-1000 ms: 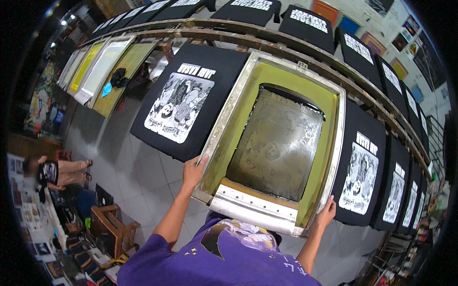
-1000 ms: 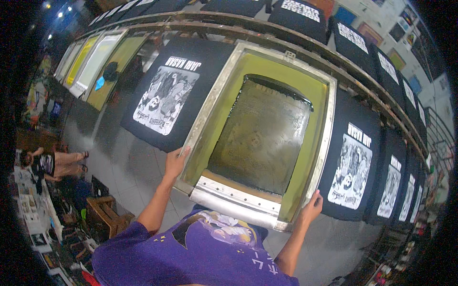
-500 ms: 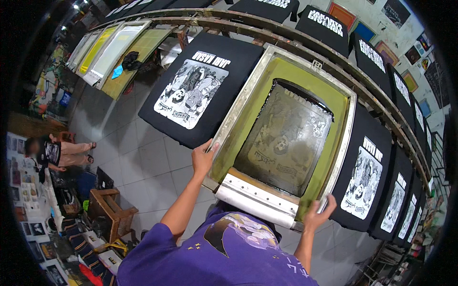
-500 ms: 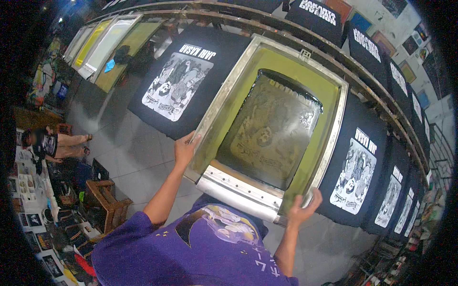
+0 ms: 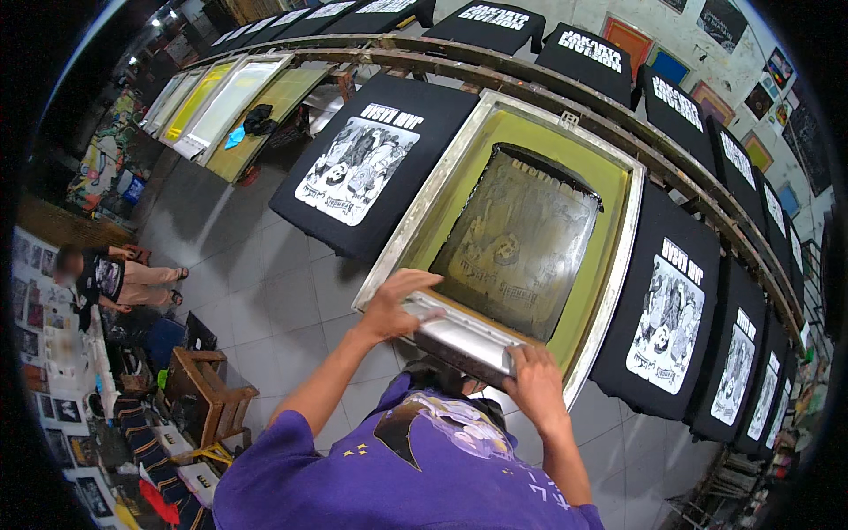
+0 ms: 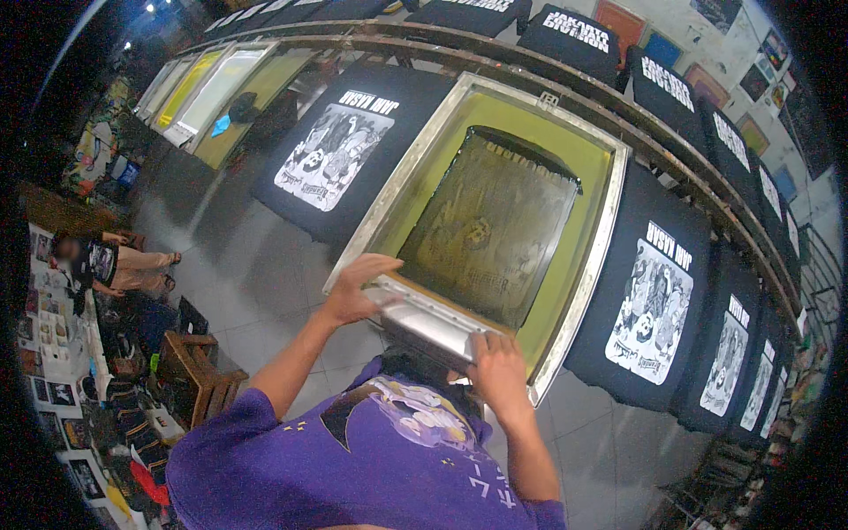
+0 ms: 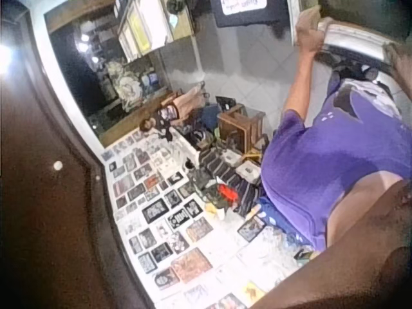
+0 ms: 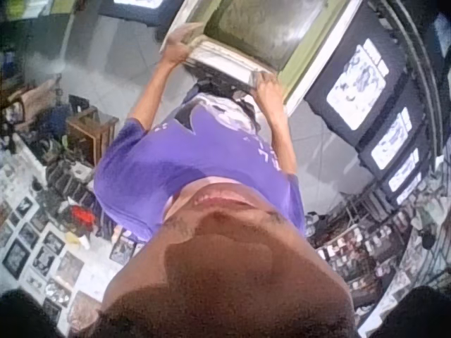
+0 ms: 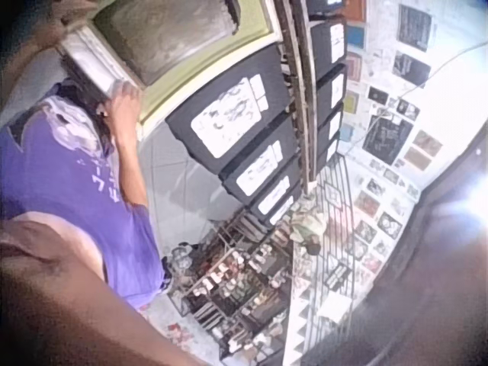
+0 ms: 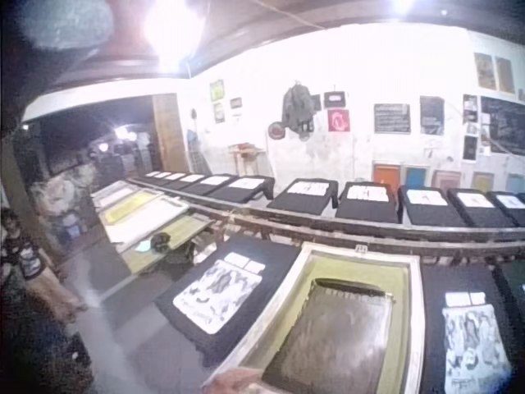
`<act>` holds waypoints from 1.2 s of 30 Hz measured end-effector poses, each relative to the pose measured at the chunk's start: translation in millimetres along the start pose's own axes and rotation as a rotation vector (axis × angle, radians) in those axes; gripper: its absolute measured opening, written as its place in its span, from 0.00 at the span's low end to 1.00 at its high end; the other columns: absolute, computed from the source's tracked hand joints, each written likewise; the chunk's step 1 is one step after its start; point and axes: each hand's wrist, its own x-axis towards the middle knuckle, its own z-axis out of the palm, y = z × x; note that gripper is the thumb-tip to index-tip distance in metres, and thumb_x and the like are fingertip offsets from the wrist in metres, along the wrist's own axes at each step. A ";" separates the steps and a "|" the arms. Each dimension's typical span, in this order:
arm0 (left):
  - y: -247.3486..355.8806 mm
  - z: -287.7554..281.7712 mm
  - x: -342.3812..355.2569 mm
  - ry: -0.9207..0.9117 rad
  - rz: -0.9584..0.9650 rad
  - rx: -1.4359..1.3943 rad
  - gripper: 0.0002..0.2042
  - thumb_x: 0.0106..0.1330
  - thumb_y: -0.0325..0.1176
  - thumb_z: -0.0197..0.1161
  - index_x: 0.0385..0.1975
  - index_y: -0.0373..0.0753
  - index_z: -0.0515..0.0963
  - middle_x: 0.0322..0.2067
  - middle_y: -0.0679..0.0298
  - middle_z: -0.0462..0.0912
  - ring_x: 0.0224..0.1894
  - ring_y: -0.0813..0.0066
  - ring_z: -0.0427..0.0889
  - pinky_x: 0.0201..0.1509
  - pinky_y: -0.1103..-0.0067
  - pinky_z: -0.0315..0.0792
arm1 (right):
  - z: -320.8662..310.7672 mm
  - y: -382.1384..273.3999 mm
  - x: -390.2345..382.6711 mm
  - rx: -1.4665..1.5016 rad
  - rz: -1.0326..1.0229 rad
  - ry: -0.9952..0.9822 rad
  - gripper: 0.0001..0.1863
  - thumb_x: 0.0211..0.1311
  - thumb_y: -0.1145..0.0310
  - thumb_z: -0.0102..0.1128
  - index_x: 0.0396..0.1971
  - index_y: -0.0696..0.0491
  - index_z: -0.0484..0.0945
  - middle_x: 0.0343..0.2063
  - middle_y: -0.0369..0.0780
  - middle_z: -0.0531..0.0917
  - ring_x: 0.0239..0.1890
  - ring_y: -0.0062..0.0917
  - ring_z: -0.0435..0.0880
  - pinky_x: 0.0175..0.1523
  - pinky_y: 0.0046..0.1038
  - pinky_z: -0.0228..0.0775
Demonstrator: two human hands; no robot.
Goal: The person pours black ink onto a screen printing frame and uses a squeegee to spread the ink across the screen, transferring a design onto a black t-shirt. The person repeats this process on multiple t-shirts laid out on a table.
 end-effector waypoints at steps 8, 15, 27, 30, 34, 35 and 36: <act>0.0 4.7 14.5 -0.495 0.229 0.505 0.25 0.43 0.29 0.75 0.46 0.43 0.79 0.42 0.63 0.79 0.49 0.59 0.78 0.54 0.66 0.75 | 6.2 9.9 7.6 -0.090 0.090 0.182 0.21 0.44 0.76 0.67 0.44 0.55 0.79 0.39 0.43 0.80 0.47 0.40 0.79 0.55 0.41 0.68; -12.7 8.2 18.0 -0.478 0.265 0.430 0.24 0.44 0.30 0.75 0.44 0.43 0.78 0.39 0.62 0.77 0.47 0.60 0.78 0.51 0.67 0.76 | 18.6 8.1 11.7 -0.201 0.176 0.272 0.21 0.42 0.82 0.63 0.41 0.54 0.82 0.36 0.43 0.83 0.44 0.40 0.83 0.58 0.41 0.69; -24.8 13.6 14.5 -0.445 0.364 0.398 0.22 0.43 0.29 0.71 0.43 0.41 0.80 0.37 0.61 0.78 0.42 0.60 0.79 0.43 0.66 0.77 | 40.6 1.8 8.9 -0.185 0.257 0.440 0.20 0.42 0.83 0.61 0.39 0.54 0.84 0.41 0.41 0.86 0.46 0.35 0.83 0.57 0.40 0.69; -19.7 7.8 25.3 -0.429 0.387 0.366 0.22 0.43 0.28 0.69 0.43 0.41 0.83 0.36 0.61 0.78 0.40 0.60 0.80 0.42 0.66 0.77 | 30.2 2.9 11.8 -0.154 0.254 0.410 0.20 0.41 0.83 0.62 0.39 0.53 0.84 0.40 0.39 0.87 0.45 0.34 0.84 0.58 0.40 0.68; -19.0 3.1 69.8 -0.430 0.346 0.346 0.22 0.42 0.28 0.69 0.43 0.43 0.85 0.37 0.62 0.81 0.40 0.60 0.81 0.44 0.66 0.78 | 1.1 23.4 32.5 -0.128 0.275 0.376 0.22 0.38 0.84 0.63 0.38 0.51 0.85 0.37 0.38 0.87 0.44 0.34 0.84 0.59 0.42 0.66; -21.8 3.0 85.9 -0.385 0.355 0.332 0.22 0.42 0.28 0.69 0.43 0.44 0.86 0.37 0.63 0.81 0.41 0.60 0.81 0.44 0.67 0.78 | -5.5 32.4 42.5 -0.123 0.279 0.378 0.22 0.38 0.84 0.64 0.38 0.51 0.85 0.36 0.37 0.87 0.44 0.34 0.85 0.60 0.42 0.66; -28.0 7.5 109.9 -0.352 0.384 0.375 0.24 0.42 0.28 0.69 0.46 0.45 0.85 0.40 0.63 0.83 0.42 0.61 0.81 0.46 0.67 0.79 | -12.5 47.2 56.6 -0.134 0.267 0.404 0.22 0.39 0.85 0.63 0.38 0.51 0.85 0.37 0.38 0.87 0.45 0.35 0.84 0.61 0.43 0.66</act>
